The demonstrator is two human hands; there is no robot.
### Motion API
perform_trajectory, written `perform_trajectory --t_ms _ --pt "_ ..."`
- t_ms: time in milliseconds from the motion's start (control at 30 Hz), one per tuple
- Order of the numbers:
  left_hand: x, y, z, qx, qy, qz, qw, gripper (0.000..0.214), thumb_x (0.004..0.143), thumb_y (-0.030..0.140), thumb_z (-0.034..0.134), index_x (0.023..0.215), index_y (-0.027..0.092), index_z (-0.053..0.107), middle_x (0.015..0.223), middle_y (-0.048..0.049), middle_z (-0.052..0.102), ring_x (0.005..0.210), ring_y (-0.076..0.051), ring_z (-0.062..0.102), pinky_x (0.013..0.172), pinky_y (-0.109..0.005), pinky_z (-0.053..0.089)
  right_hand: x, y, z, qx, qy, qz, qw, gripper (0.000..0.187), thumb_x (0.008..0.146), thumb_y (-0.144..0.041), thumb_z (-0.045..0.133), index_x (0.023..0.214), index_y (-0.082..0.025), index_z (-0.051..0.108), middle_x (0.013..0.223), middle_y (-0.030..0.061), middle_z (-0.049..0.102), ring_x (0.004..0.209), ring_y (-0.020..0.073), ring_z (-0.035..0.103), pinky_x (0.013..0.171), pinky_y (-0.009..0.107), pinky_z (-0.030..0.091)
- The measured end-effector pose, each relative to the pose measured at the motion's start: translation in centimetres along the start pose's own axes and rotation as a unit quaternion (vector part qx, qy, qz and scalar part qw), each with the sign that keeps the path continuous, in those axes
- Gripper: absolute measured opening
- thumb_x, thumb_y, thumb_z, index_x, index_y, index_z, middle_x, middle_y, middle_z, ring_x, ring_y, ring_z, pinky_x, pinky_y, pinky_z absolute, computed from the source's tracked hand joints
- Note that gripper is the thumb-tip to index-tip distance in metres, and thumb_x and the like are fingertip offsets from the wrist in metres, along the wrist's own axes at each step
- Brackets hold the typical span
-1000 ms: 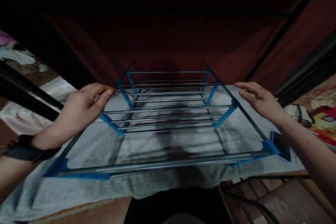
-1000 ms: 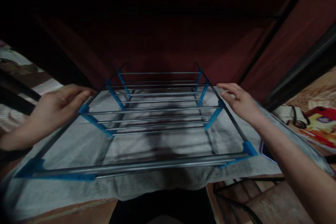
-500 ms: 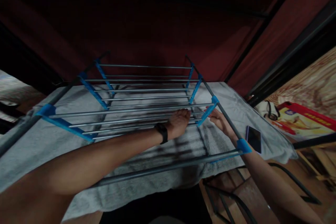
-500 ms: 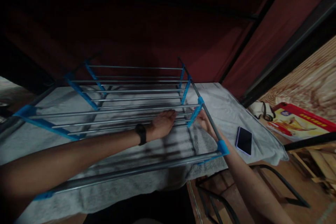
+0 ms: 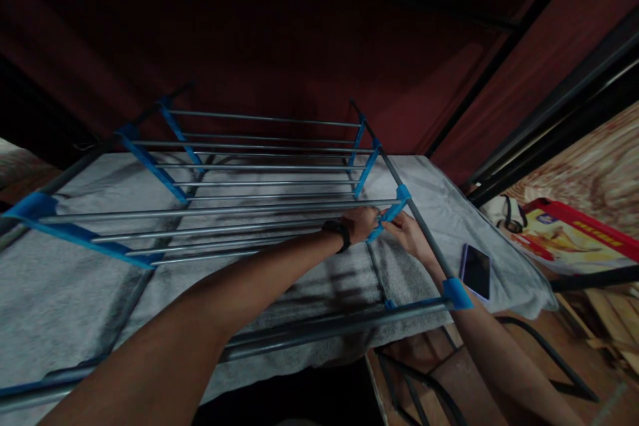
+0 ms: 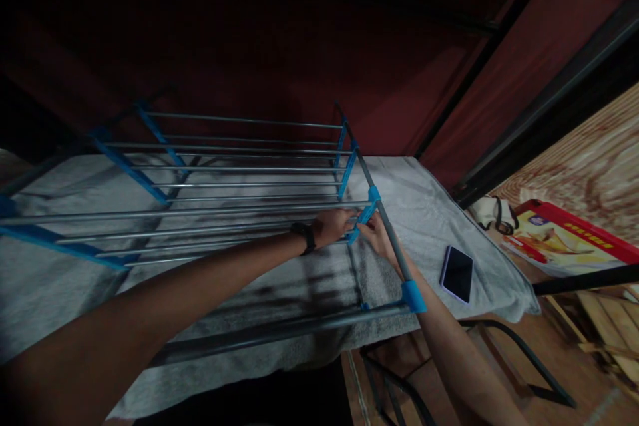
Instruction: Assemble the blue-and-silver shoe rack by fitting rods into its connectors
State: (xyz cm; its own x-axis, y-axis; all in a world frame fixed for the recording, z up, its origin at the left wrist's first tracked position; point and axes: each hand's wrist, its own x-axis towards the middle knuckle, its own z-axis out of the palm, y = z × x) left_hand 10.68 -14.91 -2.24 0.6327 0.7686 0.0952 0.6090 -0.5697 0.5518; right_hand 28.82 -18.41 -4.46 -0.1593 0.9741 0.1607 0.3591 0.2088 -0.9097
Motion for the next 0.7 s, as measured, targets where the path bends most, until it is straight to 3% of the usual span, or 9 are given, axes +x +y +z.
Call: perform_trajectory --t_ms 167,467,700 --pt "0.2 0.2 0.0 0.025 0.005 -0.026 0.999 0.038 0.096 0.037 0.049 0.130 0.027 0.062 0.122 -0.0085 0.071 0.114 -0.028 0.065 0.094 -0.037 0.049 0.2 0.5 -0.1 -0.026 0.002 -0.007 1.000 0.046 0.083 -0.056 0.067 0.114 -0.024 0.058 0.111 0.0089 0.070 0.106 0.0267 0.068 0.100 0.049 0.053" --pt "-0.2 1.1 0.2 0.060 0.004 -0.034 0.998 0.037 0.098 0.041 0.045 0.127 0.028 0.063 0.115 -0.0107 0.073 0.108 -0.029 0.068 0.087 -0.038 0.050 0.3 2.1 -0.3 -0.021 0.001 -0.001 1.000 0.048 0.081 -0.064 0.067 0.108 -0.024 0.063 0.106 0.0061 0.073 0.106 0.0279 0.068 0.099 0.050 0.053" --pt "-0.3 1.0 -0.1 0.049 0.007 -0.025 0.998 0.038 0.098 0.043 0.044 0.124 0.027 0.065 0.116 -0.0104 0.072 0.110 -0.030 0.066 0.088 -0.039 0.051 0.4 1.6 -0.3 -0.021 0.007 0.020 1.000 0.044 0.079 -0.061 0.071 0.104 -0.024 0.067 0.099 0.0052 0.075 0.103 0.0285 0.069 0.097 0.050 0.054"
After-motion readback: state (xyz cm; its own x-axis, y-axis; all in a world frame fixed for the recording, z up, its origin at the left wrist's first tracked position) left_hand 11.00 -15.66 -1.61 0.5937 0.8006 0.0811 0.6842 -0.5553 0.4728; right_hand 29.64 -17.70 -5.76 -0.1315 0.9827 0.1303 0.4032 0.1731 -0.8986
